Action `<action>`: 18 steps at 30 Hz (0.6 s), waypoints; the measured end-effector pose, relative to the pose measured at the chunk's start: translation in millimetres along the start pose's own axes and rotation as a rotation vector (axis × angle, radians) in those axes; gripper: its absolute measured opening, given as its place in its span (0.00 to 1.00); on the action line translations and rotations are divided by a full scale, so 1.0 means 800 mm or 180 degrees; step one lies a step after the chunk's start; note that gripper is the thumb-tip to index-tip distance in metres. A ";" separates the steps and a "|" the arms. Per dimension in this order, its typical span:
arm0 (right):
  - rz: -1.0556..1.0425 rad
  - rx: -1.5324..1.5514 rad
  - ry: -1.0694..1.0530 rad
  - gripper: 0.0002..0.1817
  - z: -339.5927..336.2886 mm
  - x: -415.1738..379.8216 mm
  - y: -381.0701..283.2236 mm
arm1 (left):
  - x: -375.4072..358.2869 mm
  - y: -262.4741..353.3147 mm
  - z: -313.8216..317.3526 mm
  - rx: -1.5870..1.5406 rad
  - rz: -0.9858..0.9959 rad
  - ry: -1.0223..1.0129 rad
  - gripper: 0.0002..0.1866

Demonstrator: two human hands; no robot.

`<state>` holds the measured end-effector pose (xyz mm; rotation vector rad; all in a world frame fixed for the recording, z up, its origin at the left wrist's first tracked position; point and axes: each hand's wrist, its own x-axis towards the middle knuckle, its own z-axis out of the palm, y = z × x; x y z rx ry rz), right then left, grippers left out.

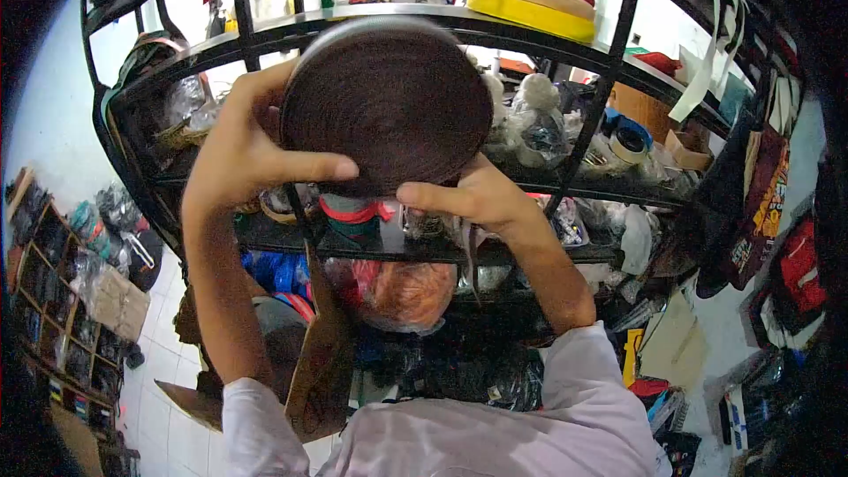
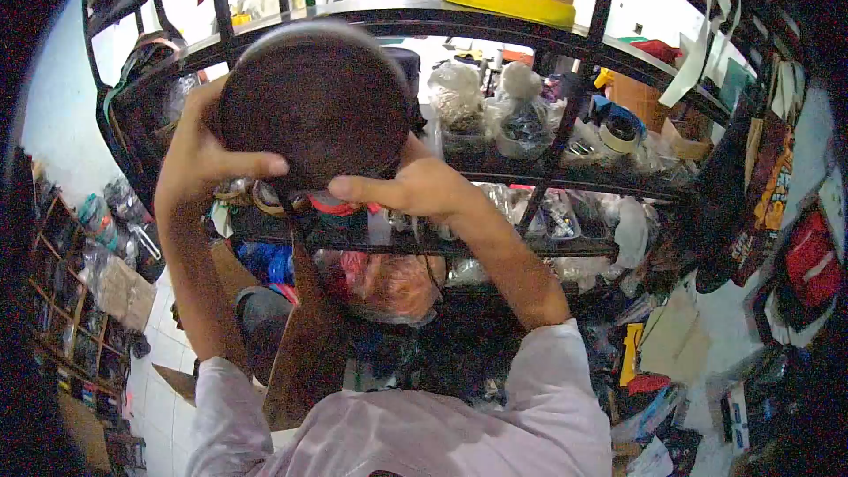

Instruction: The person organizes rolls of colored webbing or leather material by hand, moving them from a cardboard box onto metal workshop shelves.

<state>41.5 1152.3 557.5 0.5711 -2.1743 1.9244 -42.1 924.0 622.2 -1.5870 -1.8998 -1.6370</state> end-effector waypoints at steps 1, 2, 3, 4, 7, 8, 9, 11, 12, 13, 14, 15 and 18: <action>-0.0143 -0.0167 -0.0074 0.43 -0.008 -0.006 0.001 | 0.006 0.009 -0.013 0.0262 0.0414 -0.0608 0.35; -0.0236 -0.0106 -0.0221 0.44 -0.014 -0.013 -0.004 | 0.008 0.023 -0.020 0.0769 0.0306 -0.0940 0.37; -0.0326 -0.0041 -0.0371 0.45 -0.019 -0.019 -0.008 | 0.018 0.040 -0.020 0.1254 0.0241 -0.1376 0.37; -0.0457 -0.0536 -0.0404 0.44 -0.021 -0.027 -0.009 | 0.030 0.052 -0.016 0.1743 0.0171 -0.1805 0.38; -0.0411 -0.0997 -0.0433 0.41 -0.027 -0.030 -0.008 | 0.046 0.058 0.012 0.2715 0.0827 -0.1923 0.32; -0.0198 -0.0960 -0.0437 0.39 -0.032 -0.028 -0.011 | 0.049 0.060 0.020 0.3038 0.0949 -0.1832 0.31; -0.0043 -0.1112 -0.0378 0.36 -0.041 -0.025 -0.019 | 0.054 0.066 0.027 0.3250 0.0959 -0.1861 0.29; 0.0268 -0.1710 -0.0191 0.31 -0.053 -0.030 -0.045 | 0.061 0.073 0.041 0.3442 0.0956 -0.1897 0.28; 0.0476 -0.2182 -0.0025 0.28 -0.059 -0.030 -0.053 | 0.063 0.070 0.049 0.3644 0.1261 -0.1643 0.25; -0.0066 -0.1921 0.0014 0.26 -0.069 -0.027 -0.043 | 0.065 0.069 0.056 0.3838 0.1564 -0.1379 0.22; 0.0217 -0.1615 0.0024 0.29 -0.074 -0.023 -0.042 | 0.066 0.072 0.065 0.3821 0.1561 -0.1377 0.22; -0.0050 -0.1967 0.0102 0.30 -0.080 -0.022 -0.043 | 0.068 0.076 0.075 0.3913 0.1685 -0.1277 0.18; -0.0331 -0.2516 0.0340 0.33 -0.081 -0.021 -0.063 | 0.077 0.094 0.097 0.4091 0.2032 -0.1232 0.08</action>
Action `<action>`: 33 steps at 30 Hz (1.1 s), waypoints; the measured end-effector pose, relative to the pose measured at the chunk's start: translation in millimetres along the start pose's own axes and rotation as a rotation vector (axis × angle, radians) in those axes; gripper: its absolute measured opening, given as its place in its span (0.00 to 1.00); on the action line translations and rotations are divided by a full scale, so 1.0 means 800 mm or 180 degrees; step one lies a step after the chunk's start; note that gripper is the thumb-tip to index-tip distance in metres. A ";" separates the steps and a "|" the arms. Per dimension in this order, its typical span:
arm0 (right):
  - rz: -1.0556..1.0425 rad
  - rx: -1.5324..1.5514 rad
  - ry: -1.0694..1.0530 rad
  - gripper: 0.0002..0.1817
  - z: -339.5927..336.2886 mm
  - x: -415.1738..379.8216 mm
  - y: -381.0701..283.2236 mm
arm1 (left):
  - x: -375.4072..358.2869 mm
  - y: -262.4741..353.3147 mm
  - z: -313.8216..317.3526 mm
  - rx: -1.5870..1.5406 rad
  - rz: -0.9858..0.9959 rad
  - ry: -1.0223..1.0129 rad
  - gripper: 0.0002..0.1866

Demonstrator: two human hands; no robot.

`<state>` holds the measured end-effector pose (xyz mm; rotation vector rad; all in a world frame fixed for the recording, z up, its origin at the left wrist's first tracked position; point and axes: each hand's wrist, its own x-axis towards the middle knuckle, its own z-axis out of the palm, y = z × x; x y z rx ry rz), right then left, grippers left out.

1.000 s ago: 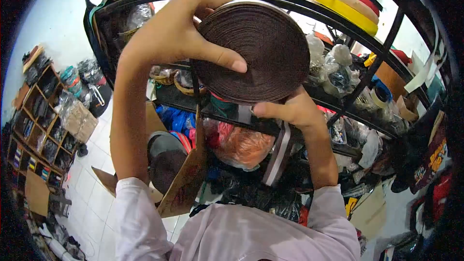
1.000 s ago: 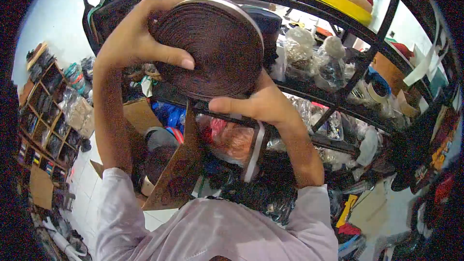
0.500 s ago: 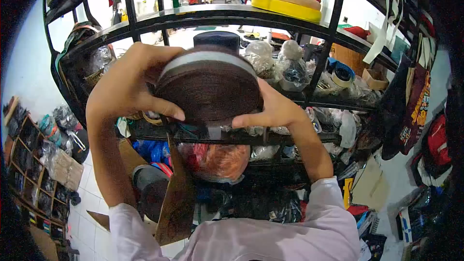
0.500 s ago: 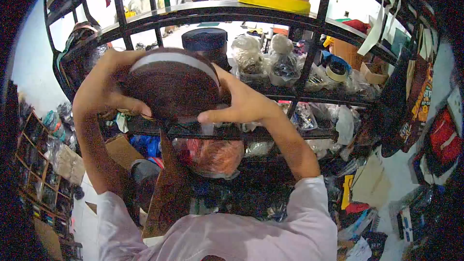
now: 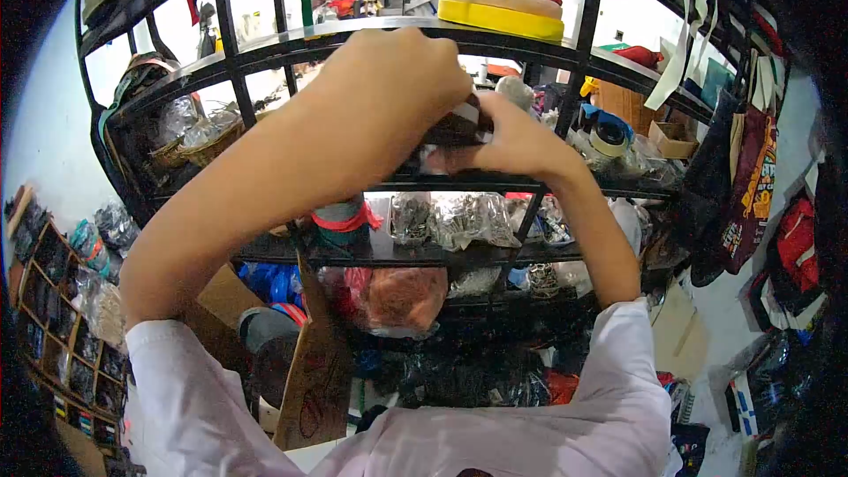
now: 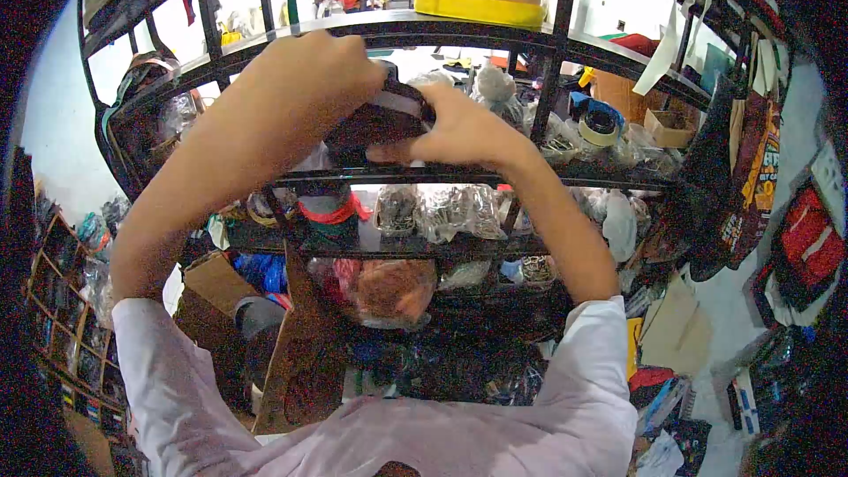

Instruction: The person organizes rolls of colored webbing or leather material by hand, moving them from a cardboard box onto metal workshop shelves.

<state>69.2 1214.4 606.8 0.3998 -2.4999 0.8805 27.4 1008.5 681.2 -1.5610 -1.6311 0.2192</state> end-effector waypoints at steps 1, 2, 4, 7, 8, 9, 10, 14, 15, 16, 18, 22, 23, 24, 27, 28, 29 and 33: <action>0.0035 -0.0205 0.0159 0.34 -0.008 0.002 -0.012 | 0.010 0.006 -0.003 0.0073 -0.0146 -0.0246 0.07; 0.0026 -0.0223 0.0182 0.34 -0.019 0.004 -0.021 | 0.019 0.010 -0.005 0.0157 -0.0289 -0.0474 0.07; 0.0177 -0.0413 0.0210 0.33 -0.043 0.006 -0.041 | 0.033 0.010 -0.001 0.0210 -0.0280 -0.0163 0.07; -0.0323 0.0133 0.0519 0.33 -0.079 0.012 -0.042 | 0.054 -0.004 -0.015 0.0569 -0.0257 0.0115 0.11; -0.0415 0.0244 0.0562 0.32 -0.092 0.014 -0.053 | 0.065 -0.014 -0.006 0.0577 -0.0226 0.0154 0.11; -0.0424 -0.0103 0.0893 0.30 -0.103 0.021 -0.044 | 0.078 -0.024 0.005 0.0799 -0.0238 0.0716 0.15; -0.0467 -0.0395 0.1169 0.30 -0.116 0.027 -0.040 | 0.090 -0.033 0.015 0.1005 -0.0251 0.1282 0.19; -0.0668 -0.1037 0.1848 0.25 -0.153 0.054 -0.022 | 0.133 -0.082 0.037 0.0829 -0.0100 0.1763 0.21; -0.0559 -0.0974 0.1987 0.26 -0.157 0.060 -0.018 | 0.139 -0.090 0.039 0.0642 0.0014 0.2284 0.17; -0.0467 -0.0910 0.2133 0.28 -0.162 0.067 -0.010 | 0.155 -0.106 0.048 0.0443 0.0225 0.2868 0.15; -0.0663 -0.1346 0.2649 0.34 -0.172 0.088 0.014 | 0.172 -0.120 0.059 -0.0138 -0.0299 0.3086 0.18; -0.0432 -0.2024 0.3451 0.49 -0.197 0.129 0.046 | 0.231 -0.173 0.111 -0.0862 -0.1077 0.2676 0.20; -0.0301 -0.2039 0.3425 0.50 -0.205 0.138 0.050 | 0.258 -0.196 0.139 -0.0938 -0.1054 0.2982 0.19; -0.0170 -0.2046 0.3389 0.51 -0.213 0.148 0.054 | 0.274 -0.213 0.154 -0.1016 -0.1037 0.3281 0.18; 0.0152 -0.2045 0.3088 0.56 -0.248 0.182 0.075 | 0.296 -0.250 0.174 -0.1647 -0.1006 0.2853 0.26; 0.0153 -0.2075 0.3104 0.56 -0.262 0.195 0.081 | 0.306 -0.264 0.185 -0.1951 -0.0905 0.2643 0.27; 0.0402 -0.2177 0.2985 0.49 -0.276 0.208 0.087 | 0.307 -0.271 0.186 -0.2177 -0.0993 0.2160 0.25; 0.0660 -0.2314 0.2745 0.44 -0.327 0.254 0.138 | 0.339 -0.303 0.235 -0.4060 -0.0797 0.1964 0.20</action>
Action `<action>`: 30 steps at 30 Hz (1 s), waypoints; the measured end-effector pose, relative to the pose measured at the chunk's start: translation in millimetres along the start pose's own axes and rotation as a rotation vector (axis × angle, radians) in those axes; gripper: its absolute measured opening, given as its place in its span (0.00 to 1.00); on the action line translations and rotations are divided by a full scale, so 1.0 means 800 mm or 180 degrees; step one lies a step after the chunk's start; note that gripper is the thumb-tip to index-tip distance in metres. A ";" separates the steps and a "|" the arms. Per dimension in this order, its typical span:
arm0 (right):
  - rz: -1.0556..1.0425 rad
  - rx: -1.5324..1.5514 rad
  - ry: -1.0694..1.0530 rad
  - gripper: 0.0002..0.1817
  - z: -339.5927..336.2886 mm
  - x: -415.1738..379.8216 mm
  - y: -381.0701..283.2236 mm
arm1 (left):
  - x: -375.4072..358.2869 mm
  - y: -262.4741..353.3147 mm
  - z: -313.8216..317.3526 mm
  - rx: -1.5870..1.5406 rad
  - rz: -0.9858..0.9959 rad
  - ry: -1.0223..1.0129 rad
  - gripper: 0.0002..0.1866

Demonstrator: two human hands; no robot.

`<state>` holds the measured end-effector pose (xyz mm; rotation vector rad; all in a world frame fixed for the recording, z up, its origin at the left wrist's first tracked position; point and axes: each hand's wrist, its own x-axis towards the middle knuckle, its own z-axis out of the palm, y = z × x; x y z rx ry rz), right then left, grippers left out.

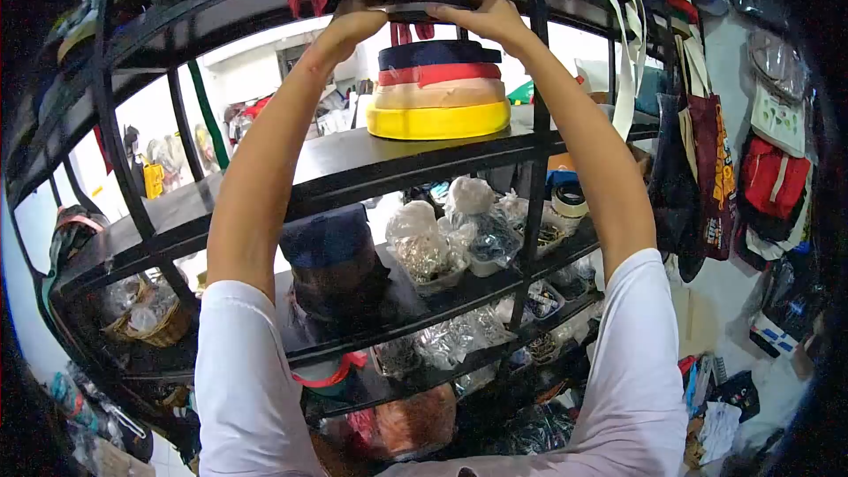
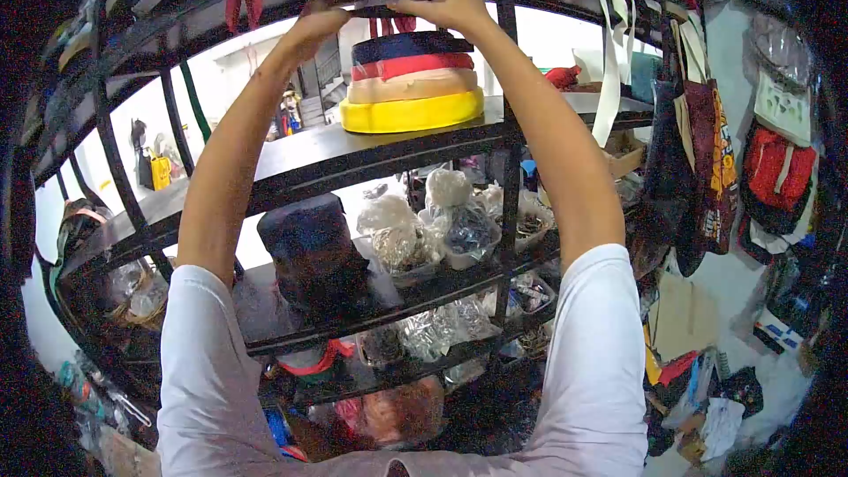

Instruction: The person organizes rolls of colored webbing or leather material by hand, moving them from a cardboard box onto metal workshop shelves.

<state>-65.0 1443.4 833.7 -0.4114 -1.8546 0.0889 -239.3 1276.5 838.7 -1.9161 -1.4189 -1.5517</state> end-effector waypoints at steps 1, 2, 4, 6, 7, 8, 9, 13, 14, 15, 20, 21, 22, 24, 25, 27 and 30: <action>-0.0118 0.0129 -0.0265 0.45 0.012 0.014 0.011 | -0.001 -0.009 0.000 -0.0021 -0.0014 0.0005 0.20; -0.0304 0.0378 -0.0274 0.45 0.004 -0.005 -0.012 | -0.002 -0.022 0.000 -0.0372 0.0052 0.0109 0.22; -0.0225 0.0251 -0.0369 0.45 0.006 -0.006 -0.019 | 0.016 -0.082 -0.005 -0.0659 0.0508 -0.0041 0.27; -0.0257 0.0256 -0.0651 0.46 0.010 -0.010 -0.024 | 0.012 -0.093 -0.013 -0.1000 0.0415 -0.0442 0.27; -0.0035 0.0280 -0.1079 0.49 0.006 -0.012 -0.025 | 0.015 -0.095 -0.008 -0.0823 0.0266 -0.0433 0.24; 0.0101 0.0074 -0.1086 0.50 0.008 -0.019 -0.024 | 0.015 -0.090 -0.003 -0.0646 0.0117 -0.0433 0.21; 0.0229 -0.0143 -0.1079 0.52 0.007 -0.022 -0.023 | 0.016 -0.083 0.002 -0.0667 0.0116 -0.0432 0.21; 0.0451 0.0305 -0.1370 0.61 0.013 -0.021 -0.017 | 0.010 -0.090 0.012 0.0383 -0.0095 -0.0308 0.14; 0.0351 0.0399 -0.1346 0.62 0.004 -0.027 -0.028 | 0.006 -0.087 0.013 0.0555 0.0107 -0.0161 0.14; 0.0258 0.0494 -0.1312 0.63 -0.005 -0.035 -0.037 | 0.004 -0.086 0.014 0.0730 0.0316 -0.0025 0.15; 0.0378 0.0272 -0.0890 0.71 0.014 -0.017 0.002 | 0.005 -0.097 0.007 0.0116 0.0114 -0.0172 0.21; 0.0406 0.0412 -0.0851 0.71 0.018 -0.019 0.006 | 0.009 -0.096 0.004 0.0653 0.0249 0.0125 0.20; 0.0423 0.0417 -0.0733 0.72 0.020 -0.020 0.010 | 0.013 -0.095 -0.002 0.1123 -0.0036 0.0313 0.21; 0.0527 0.0356 -0.0474 0.67 0.026 -0.019 0.028 | -0.003 -0.053 -0.033 0.1748 0.0198 -0.0078 0.27; 0.0117 0.0606 -0.1172 0.55 0.002 -0.034 0.004 | -0.047 0.005 -0.035 0.2205 -0.0325 -0.0051 0.29; 0.0012 0.0628 -0.1042 0.38 -0.010 -0.041 0.005 | -0.129 0.045 -0.050 0.2431 0.0728 -0.0091 0.34; -0.1193 0.0930 -0.1139 0.28 -0.008 0.014 0.087 | -0.256 0.133 -0.078 0.2340 0.1290 -0.0727 0.37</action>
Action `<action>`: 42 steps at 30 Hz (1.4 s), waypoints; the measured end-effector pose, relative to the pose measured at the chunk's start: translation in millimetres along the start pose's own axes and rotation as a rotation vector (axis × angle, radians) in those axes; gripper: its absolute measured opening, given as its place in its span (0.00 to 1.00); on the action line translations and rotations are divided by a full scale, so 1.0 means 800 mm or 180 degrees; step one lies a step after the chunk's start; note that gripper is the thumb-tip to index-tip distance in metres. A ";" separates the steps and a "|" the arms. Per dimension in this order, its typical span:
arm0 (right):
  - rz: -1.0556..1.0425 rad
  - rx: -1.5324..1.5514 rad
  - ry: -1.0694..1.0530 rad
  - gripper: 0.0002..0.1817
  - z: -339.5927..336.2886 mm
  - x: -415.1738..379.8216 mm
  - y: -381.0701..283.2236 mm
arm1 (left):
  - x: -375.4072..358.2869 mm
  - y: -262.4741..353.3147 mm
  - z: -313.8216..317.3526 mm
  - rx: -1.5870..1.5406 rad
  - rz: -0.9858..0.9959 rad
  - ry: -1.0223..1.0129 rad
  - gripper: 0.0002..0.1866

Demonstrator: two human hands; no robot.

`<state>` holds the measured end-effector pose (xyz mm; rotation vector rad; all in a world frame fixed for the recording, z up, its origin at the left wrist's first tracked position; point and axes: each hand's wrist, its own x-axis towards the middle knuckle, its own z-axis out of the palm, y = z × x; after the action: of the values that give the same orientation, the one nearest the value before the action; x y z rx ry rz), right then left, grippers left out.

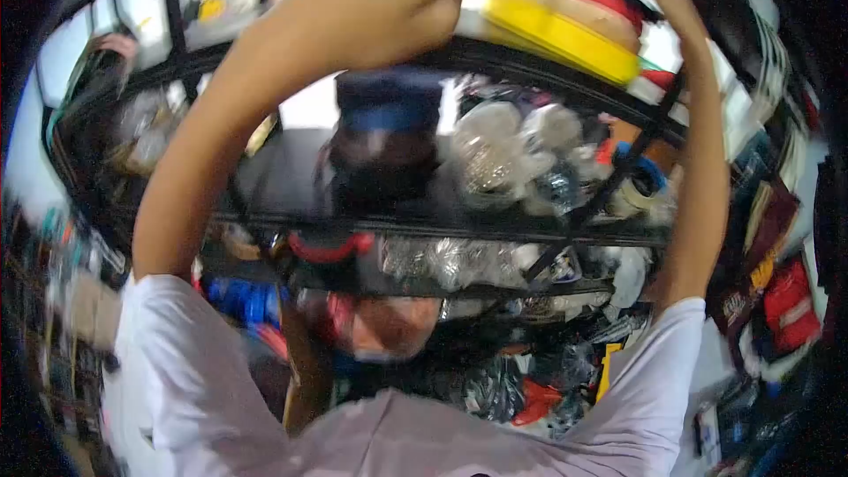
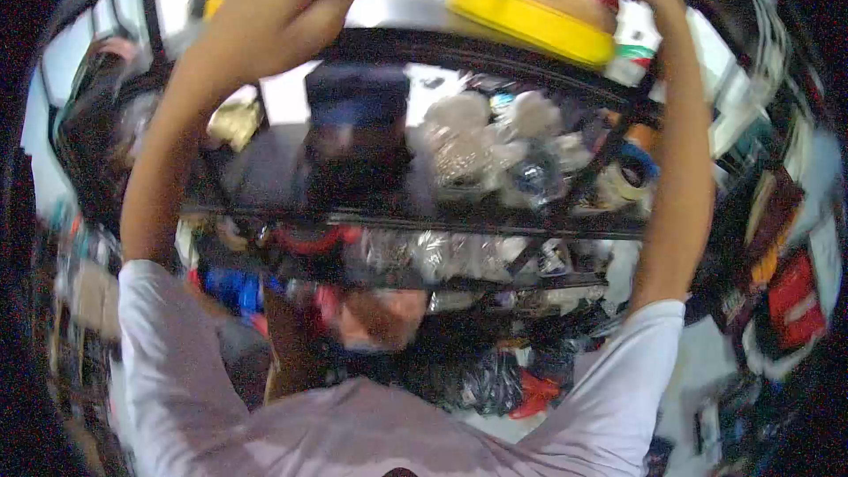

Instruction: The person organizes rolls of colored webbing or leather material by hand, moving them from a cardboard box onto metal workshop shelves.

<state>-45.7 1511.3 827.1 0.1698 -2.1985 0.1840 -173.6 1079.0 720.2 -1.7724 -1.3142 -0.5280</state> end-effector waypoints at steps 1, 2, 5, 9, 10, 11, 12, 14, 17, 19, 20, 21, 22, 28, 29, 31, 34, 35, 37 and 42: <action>0.0728 -0.0463 0.0294 0.21 0.000 -0.005 -0.007 | -0.035 0.030 -0.026 -0.0004 0.0180 -0.0010 0.36; 0.0014 -0.0834 0.0071 0.22 0.006 -0.007 -0.011 | -0.065 0.055 -0.054 0.0031 0.0273 0.0026 0.35; -0.0847 -0.1420 0.0306 0.22 0.044 -0.043 -0.049 | -0.136 0.117 -0.138 0.0425 -0.0207 -0.0993 0.31; -0.0815 -0.0914 0.1898 0.20 0.137 -0.164 -0.150 | -0.319 0.175 -0.132 0.0490 -0.1987 -0.0924 0.19; -0.0764 -0.0569 0.2124 0.19 0.175 -0.202 -0.182 | -0.346 0.201 -0.147 0.0625 -0.2857 -0.2029 0.23; -0.0683 -0.0154 0.2197 0.19 0.219 -0.248 -0.218 | -0.377 0.215 -0.153 0.0203 -0.3849 -0.2921 0.23; -0.0537 0.0281 0.2088 0.18 0.260 -0.293 -0.257 | -0.463 0.221 -0.156 -0.0034 -0.3885 -0.3310 0.22; 0.0005 0.1213 0.1349 0.18 0.353 -0.403 -0.333 | -0.604 0.250 -0.166 -0.1494 -0.4977 -0.3984 0.22; 0.1722 0.2047 -0.0160 0.15 0.481 -0.602 -0.417 | -0.770 0.312 -0.166 -0.2143 -0.7048 -0.4338 0.22; 0.1739 0.1738 -0.0700 0.14 0.509 -0.752 -0.438 | -0.855 0.339 -0.159 -0.1622 -0.7772 -0.3805 0.22; 0.1839 0.1953 -0.0994 0.14 0.514 -0.823 -0.443 | -0.915 0.353 -0.147 -0.1660 -0.7731 -0.3836 0.22; 0.2109 0.1986 -0.1491 0.14 0.503 -0.874 -0.452 | -0.978 0.368 -0.131 -0.1579 -0.7614 -0.3507 0.19; 0.2453 0.1897 -0.2057 0.14 0.488 -0.906 -0.460 | -1.029 0.383 -0.122 -0.1508 -0.7483 -0.3203 0.16; 0.3756 0.1134 -0.4042 0.14 0.355 -1.004 -0.475 | -1.089 0.414 -0.057 -0.1746 -0.6073 -0.5236 0.16; 0.3853 0.1059 -0.4134 0.14 0.339 -1.006 -0.476 | -1.029 0.411 -0.070 -0.1513 -0.6094 -0.5180 0.17; 0.4009 0.0961 -0.4240 0.14 0.319 -1.007 -0.478 | -0.936 0.387 -0.098 -0.1020 -0.6108 -0.4924 0.19; 0.4097 0.0925 -0.4378 0.14 0.305 -1.003 -0.481 | -0.899 0.386 -0.104 -0.0933 -0.6097 -0.3881 0.19; 0.4108 0.0935 -0.4408 0.14 0.305 -0.998 -0.483 | -0.893 0.390 -0.100 -0.0907 -0.6031 -0.3131 0.18; 0.4099 0.0964 -0.4470 0.14 0.310 -0.990 -0.488 | -0.860 0.383 -0.097 -0.3546 -0.6062 -0.3059 0.16; 0.4086 0.1003 -0.4507 0.15 0.325 -0.973 -0.495 | -0.900 0.451 -0.118 -0.5201 -0.6861 -0.1681 0.22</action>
<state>283.4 1116.4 75.3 -1.3807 -3.2383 1.4741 -86.8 562.0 101.8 -0.1002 -3.2850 -2.9369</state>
